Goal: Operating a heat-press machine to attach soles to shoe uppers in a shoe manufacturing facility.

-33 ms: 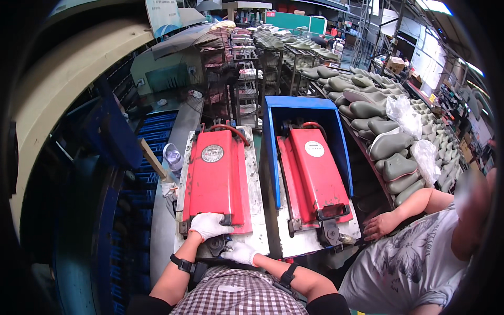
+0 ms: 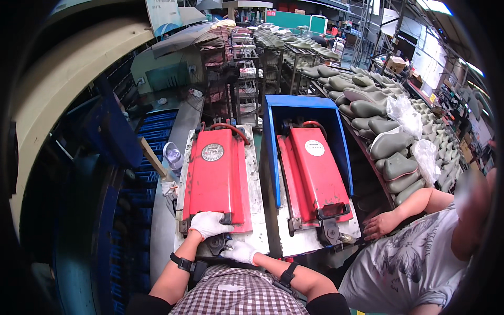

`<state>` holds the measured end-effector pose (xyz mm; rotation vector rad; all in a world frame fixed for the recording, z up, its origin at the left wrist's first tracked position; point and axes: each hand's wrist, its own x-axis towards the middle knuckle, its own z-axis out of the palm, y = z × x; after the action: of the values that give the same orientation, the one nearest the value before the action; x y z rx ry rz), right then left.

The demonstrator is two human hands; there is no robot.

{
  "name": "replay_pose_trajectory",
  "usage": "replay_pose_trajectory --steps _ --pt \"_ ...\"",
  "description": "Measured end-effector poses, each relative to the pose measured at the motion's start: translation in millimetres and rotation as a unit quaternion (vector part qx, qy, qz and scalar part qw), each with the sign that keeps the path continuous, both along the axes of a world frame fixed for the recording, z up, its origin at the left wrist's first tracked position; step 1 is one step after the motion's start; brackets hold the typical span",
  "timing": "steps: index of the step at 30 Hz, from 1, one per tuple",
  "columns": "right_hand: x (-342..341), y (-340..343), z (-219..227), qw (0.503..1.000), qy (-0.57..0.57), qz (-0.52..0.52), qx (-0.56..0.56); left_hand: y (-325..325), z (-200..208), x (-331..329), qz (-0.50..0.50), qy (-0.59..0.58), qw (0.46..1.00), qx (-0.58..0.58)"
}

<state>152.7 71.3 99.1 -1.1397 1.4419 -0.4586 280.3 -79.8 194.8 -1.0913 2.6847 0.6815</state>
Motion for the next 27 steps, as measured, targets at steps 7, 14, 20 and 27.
replay_pose_trajectory --steps 7,14,20,27 --pt "4 8 -11 0.995 -0.018 0.001 -0.103 3 0 6 -0.001 0.022 1.0 -0.002" --pt "-4 0 -1 0.998 -0.035 -0.053 -0.006 0 4 0 0.003 0.026 1.0 0.003" --pt "-4 -6 1 0.997 -0.037 -0.062 -0.026 -5 6 0 0.0 0.022 1.0 -0.001" --pt "-9 11 -36 0.949 0.039 0.033 -0.311 5 10 -4 0.077 0.161 0.983 -0.037"
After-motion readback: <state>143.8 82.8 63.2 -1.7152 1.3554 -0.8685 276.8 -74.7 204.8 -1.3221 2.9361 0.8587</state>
